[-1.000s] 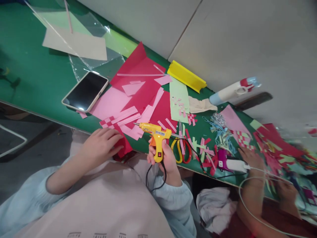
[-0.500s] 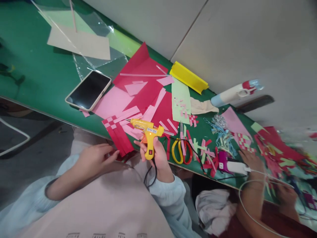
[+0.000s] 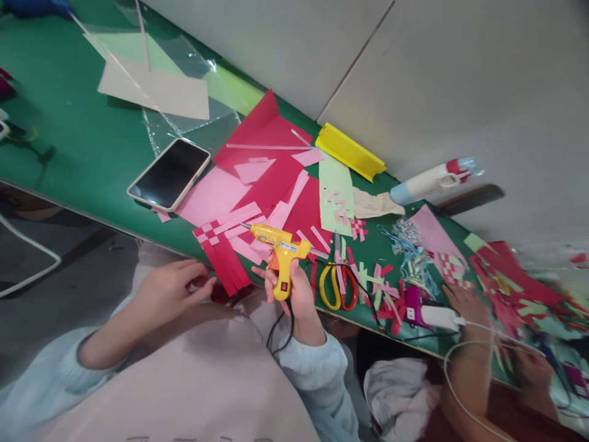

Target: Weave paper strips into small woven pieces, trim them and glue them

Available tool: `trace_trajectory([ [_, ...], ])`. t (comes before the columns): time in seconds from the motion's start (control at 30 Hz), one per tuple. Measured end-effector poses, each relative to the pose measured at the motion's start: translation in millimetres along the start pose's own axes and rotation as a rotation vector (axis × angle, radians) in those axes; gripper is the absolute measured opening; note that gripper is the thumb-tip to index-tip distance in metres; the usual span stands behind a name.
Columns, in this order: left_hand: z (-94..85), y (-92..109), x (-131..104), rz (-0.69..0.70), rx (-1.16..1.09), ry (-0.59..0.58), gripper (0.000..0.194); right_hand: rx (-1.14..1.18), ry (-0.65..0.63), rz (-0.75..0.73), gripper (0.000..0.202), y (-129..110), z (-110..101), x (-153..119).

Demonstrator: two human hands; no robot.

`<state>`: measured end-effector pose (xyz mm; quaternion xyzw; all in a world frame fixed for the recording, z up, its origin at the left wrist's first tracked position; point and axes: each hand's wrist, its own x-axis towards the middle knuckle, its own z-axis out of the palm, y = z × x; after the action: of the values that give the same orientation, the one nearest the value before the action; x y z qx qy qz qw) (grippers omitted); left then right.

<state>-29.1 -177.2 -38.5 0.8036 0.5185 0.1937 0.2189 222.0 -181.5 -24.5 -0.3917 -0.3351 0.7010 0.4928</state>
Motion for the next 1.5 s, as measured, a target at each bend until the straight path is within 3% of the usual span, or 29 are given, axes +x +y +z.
trace_trajectory([
  [0.2,-14.5,-25,17,0.143,0.213,0.205,0.018,0.038,0.013,-0.017,0.050,-5,-1,0],
  [0.33,-18.5,-38,31,0.273,0.307,0.278,0.017,0.040,-0.005,-0.024,0.051,-5,0,1],
  [0.5,-22.6,-44,42,0.390,0.341,0.207,0.022,0.053,-0.004,-0.028,0.051,-5,1,2],
  [0.73,-27.3,-51,49,0.453,0.388,0.096,0.024,0.079,0.002,-0.035,0.049,-5,1,2],
  [1.03,-32.6,-35,54,0.437,0.610,-0.048,0.037,0.094,0.040,-0.030,0.050,-4,1,2],
  [1.5,-35.2,-36,39,0.318,0.305,0.041,0.034,0.031,-0.004,-0.007,0.053,-6,6,11],
])
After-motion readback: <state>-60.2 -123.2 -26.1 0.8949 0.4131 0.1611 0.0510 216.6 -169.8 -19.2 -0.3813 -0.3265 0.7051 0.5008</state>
